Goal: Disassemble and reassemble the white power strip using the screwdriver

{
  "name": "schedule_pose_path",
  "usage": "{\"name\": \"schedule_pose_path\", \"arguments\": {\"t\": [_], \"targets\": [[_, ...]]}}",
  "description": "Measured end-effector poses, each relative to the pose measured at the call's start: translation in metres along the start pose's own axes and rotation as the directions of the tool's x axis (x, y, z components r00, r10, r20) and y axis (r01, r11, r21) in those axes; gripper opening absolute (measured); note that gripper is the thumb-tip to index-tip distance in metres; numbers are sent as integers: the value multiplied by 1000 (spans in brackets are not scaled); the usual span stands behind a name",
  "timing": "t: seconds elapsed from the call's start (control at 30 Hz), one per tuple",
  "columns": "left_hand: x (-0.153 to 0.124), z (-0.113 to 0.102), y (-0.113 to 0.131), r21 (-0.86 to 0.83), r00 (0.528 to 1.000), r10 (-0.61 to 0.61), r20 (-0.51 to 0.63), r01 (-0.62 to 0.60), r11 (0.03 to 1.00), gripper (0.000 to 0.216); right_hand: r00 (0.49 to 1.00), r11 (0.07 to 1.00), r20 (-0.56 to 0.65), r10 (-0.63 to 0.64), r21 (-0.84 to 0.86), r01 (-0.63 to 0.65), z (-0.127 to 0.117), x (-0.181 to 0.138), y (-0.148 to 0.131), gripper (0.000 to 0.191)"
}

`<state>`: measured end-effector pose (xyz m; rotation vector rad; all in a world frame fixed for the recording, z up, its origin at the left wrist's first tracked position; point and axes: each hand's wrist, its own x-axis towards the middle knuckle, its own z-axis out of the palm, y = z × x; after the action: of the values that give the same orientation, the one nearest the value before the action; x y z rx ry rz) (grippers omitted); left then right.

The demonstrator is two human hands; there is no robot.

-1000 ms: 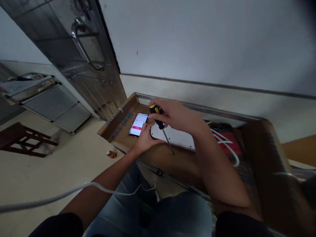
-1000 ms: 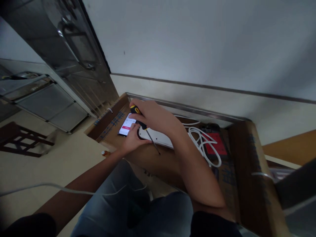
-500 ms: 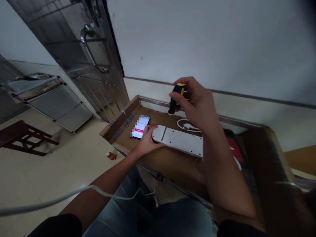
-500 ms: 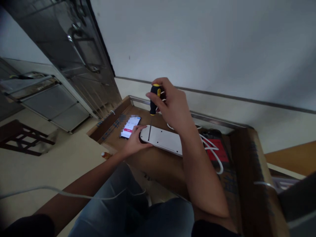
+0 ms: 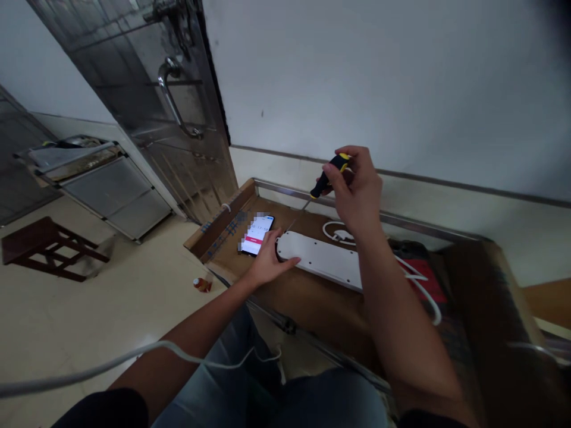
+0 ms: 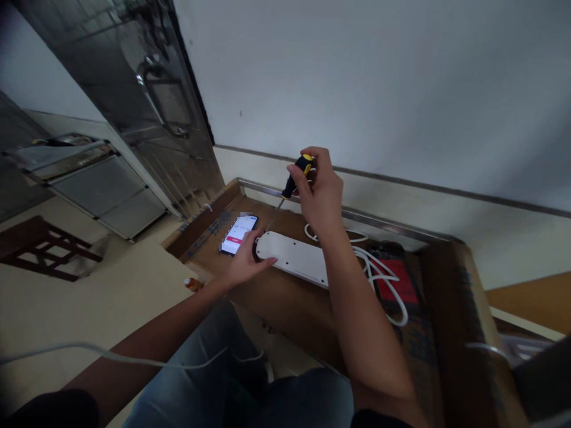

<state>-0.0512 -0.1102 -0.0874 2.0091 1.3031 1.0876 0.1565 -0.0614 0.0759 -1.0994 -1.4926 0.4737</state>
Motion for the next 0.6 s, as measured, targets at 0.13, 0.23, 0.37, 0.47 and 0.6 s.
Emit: {"name": "schedule_pose_path", "arguments": {"t": [0.13,0.23,0.37,0.47,0.6], "targets": [[0,0,0,5,1000,1,1,-1,1000,86,1000,1000,6,11,-1,-11,1,2,6,53],[1,0,0,12,1000,-1,5,1,1000,87,1000,1000,8,17,-9,-17,2,3,10,51],[0,0,1,25,1000,1,12,-1,1000,86,1000,999,5,24,-21,-24,2,5,14,50],[0,0,1,33,1000,5,23,-6,999,86,1000,999,-3,22,-29,-22,2,5,16,49],[0,0,0,44,999,10,33,-12,999,84,1000,999,-16,18,-34,-18,1,5,16,51]]}}
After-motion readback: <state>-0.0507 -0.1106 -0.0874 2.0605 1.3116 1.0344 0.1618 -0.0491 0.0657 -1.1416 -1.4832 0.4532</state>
